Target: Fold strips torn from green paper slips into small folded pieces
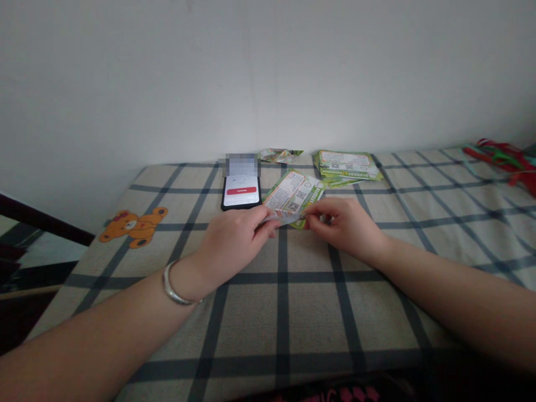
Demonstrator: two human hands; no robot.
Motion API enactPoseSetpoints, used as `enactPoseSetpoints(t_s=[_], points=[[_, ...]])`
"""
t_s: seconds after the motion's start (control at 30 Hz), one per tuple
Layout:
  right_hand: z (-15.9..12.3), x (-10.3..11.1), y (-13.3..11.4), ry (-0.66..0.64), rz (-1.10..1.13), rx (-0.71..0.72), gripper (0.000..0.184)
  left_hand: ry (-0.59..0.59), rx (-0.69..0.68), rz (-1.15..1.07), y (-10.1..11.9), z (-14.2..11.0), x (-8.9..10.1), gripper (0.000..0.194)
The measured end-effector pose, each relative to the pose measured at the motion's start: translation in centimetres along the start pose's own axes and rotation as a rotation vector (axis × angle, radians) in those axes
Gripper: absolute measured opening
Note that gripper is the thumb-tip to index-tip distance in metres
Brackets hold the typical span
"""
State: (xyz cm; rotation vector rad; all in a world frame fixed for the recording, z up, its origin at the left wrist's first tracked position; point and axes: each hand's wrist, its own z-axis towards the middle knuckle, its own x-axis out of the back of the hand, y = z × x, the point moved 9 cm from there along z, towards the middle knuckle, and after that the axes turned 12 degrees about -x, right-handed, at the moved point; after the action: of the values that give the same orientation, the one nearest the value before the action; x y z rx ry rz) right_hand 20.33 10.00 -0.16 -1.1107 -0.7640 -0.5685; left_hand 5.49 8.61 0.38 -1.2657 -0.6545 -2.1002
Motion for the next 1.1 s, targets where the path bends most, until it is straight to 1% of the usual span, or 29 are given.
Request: enactPoseSetpoints(t_s=[0.17,0.33,0.47,0.53,0.63,0.73,0.9,1.0,1.1], points=[[0.2,0.4,0.3,0.015,0.020,-0.024,0.017,-0.021,0.055,-0.115,-0.4,0.0,-0.3,0.016],[0.1,0.7,0.2,0.044,0.013,-0.030,0.015,-0.042,0.041,-0.161,0.0,0.0,-0.5,0.017],[0.1,0.9,0.1,0.084,0.025,-0.004,0.013,-0.016,0.024,-0.275,0.2,0.2,-0.7,0.020],[0.3,0.7,0.2,0.076,0.056,-0.001,0.013,0.004,0.014,-0.290,0.2,0.2,-0.7,0.020],[0.4,0.4,0.3,0.055,0.136,0.002,0.014,0.026,-0.003,-0.257,0.2,0.0,-0.6,0.016],[0.4,0.2,0.1,0.028,0.170,0.013,0.015,0.051,-0.007,-0.240,0.2,0.0,-0.3,0.012],[-0.1,-0.6,-1.3,-0.059,0.143,0.086,0.016,0.095,-0.052,-0.267,0.6,0.1,0.2,0.011],[-0.4,-0.9,-1.9,-0.087,0.091,0.109,0.015,0.080,-0.028,-0.313,0.4,0.1,-0.2,0.012],[-0.3,-0.8,-1.4,-0.054,0.091,0.060,0.014,0.084,0.019,-0.393,0.0,0.0,-0.6,0.013]])
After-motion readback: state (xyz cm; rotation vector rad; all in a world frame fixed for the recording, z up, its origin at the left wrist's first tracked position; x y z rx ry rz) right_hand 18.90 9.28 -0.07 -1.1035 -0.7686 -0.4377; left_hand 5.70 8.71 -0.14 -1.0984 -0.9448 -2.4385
